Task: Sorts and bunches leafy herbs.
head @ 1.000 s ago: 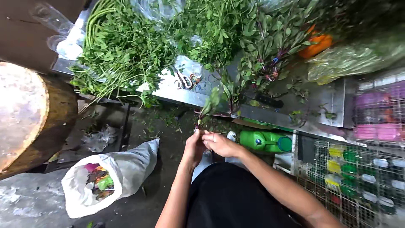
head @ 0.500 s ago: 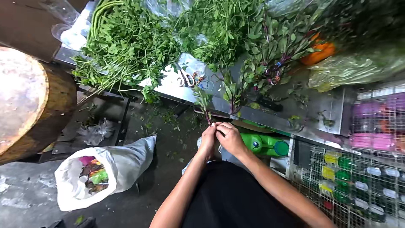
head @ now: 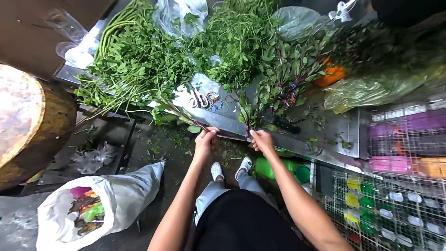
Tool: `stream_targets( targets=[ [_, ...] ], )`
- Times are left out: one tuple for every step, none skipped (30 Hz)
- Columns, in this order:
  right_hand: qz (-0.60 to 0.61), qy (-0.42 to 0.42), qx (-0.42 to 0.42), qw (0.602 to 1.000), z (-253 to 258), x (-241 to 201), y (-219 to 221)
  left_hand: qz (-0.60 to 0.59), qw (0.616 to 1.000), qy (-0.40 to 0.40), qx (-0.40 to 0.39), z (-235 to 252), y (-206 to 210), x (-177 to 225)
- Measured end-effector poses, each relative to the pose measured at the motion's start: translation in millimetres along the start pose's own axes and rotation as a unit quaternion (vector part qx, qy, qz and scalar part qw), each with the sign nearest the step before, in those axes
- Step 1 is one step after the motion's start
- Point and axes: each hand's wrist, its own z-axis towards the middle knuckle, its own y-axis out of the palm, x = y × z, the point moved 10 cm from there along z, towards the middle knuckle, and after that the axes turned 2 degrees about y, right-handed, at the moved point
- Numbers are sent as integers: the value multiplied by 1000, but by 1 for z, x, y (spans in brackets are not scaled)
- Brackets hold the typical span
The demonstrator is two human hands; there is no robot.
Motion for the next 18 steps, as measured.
stream_targets(
  targets=[
    [12,19,8,1000,13,0,-2,-4,1000,-21,-6,3,4,-9],
    [25,11,16,999,16,-6,-6,-5,999,-31,-7,2,9,-16],
    [43,-20,32,998,10,-15,-14,2,999,-31,-9,-1,15,-20],
    [65,-70,54,994,0,-27,-25,14,1000,-18,-14,-5,20,-20],
    [83,-127,76,986,-12,-39,-38,23,999,3,-22,-9,26,-18],
    [98,-175,88,976,-22,-47,-48,30,999,23,-30,-12,32,-15],
    [116,-204,87,968,-28,-50,-54,27,999,31,-35,-15,37,-15],
    [134,-218,82,963,-32,-47,-58,11,999,27,-39,-16,43,-19],
    [145,-230,83,959,-35,-45,-60,-8,999,18,-42,-15,49,-24],
    [146,-247,86,954,-41,-46,-62,-22,999,8,-48,-14,55,-30],
    [137,-267,85,950,-48,-51,-61,-32,998,-1,-54,-13,62,-34],
    [117,-291,83,946,-58,-56,-57,-42,997,-10,-62,-14,67,-39],
    [83,-322,79,940,-69,-60,-49,-47,997,-19,-66,-15,71,-45],
    [40,-355,73,931,-78,-63,-38,-49,996,-26,-67,-17,74,-49],
    [-10,-380,70,922,-84,-63,-25,-46,996,-35,-65,-18,75,-54],
    [-52,-394,66,915,-88,-61,-12,-39,996,-48,-62,-19,74,-60],
    [-88,-396,60,912,-89,-56,1,-29,996,-64,-61,-20,71,-67],
    [-116,-393,54,911,-89,-51,11,-16,995,-83,-57,-21,68,-73]
  ],
)
